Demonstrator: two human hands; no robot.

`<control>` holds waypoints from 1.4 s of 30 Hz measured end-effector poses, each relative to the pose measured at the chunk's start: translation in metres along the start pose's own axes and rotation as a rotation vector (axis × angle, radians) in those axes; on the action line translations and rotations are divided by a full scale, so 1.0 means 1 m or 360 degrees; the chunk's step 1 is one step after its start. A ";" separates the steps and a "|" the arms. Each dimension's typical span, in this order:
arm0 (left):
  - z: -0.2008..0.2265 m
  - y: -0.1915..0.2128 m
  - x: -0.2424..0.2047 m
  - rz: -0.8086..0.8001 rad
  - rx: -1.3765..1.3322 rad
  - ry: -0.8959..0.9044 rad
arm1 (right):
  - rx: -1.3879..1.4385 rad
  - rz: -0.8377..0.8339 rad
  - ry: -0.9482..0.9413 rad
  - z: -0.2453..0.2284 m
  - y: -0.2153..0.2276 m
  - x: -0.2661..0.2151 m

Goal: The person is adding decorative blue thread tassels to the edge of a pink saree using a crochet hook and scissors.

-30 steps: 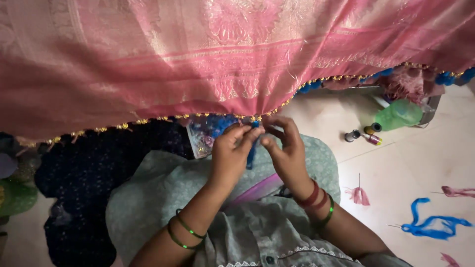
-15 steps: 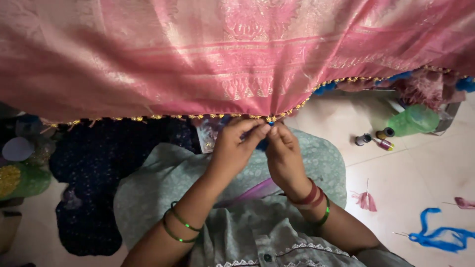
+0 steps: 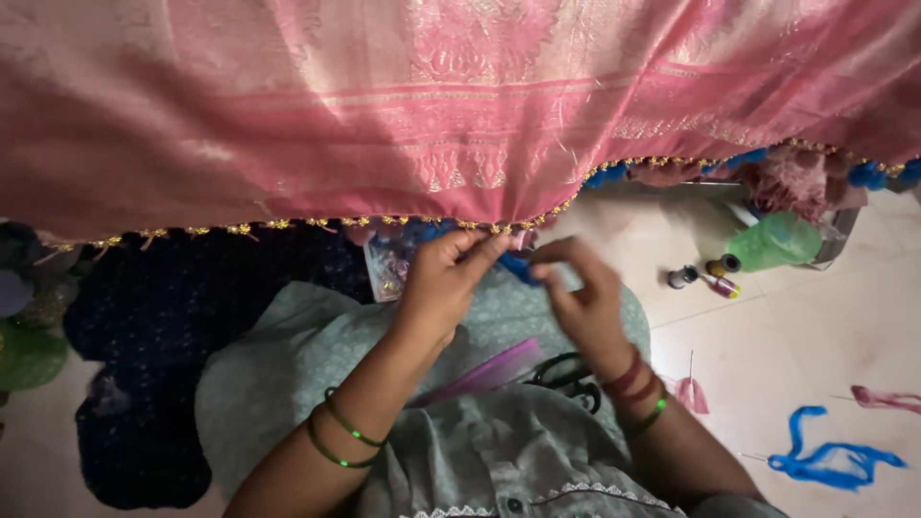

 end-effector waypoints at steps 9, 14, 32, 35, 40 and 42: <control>-0.002 0.000 0.001 0.0143 0.0385 -0.0128 | 0.0309 0.0558 0.0450 -0.085 0.090 0.064; 0.007 -0.006 0.001 0.0095 0.0419 -0.0124 | -0.0713 0.0452 0.0722 -0.118 0.090 0.102; 0.025 -0.008 -0.001 -0.0131 -0.0182 0.0248 | -0.0570 0.0196 0.0334 -0.070 -0.003 -0.012; 0.001 0.003 0.000 -0.0233 -0.0460 0.0221 | -0.0333 -0.0272 0.0159 -0.044 0.004 -0.025; 0.007 0.015 0.004 -0.0177 -0.0701 0.0205 | 0.1574 -0.0235 0.0338 -0.023 0.069 -0.052; 0.009 0.018 0.004 -0.0168 -0.0761 0.0229 | 0.2052 0.0167 0.0327 0.001 0.106 -0.071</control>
Point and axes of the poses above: each hand's wrist, its own x-axis towards the middle knuckle, its own y-axis out of the back of the hand, z = x × y, the point moved 1 cm from there along x, towards the middle knuckle, and after that the axes turned 15 degrees about -z, right-handed, at the moved point
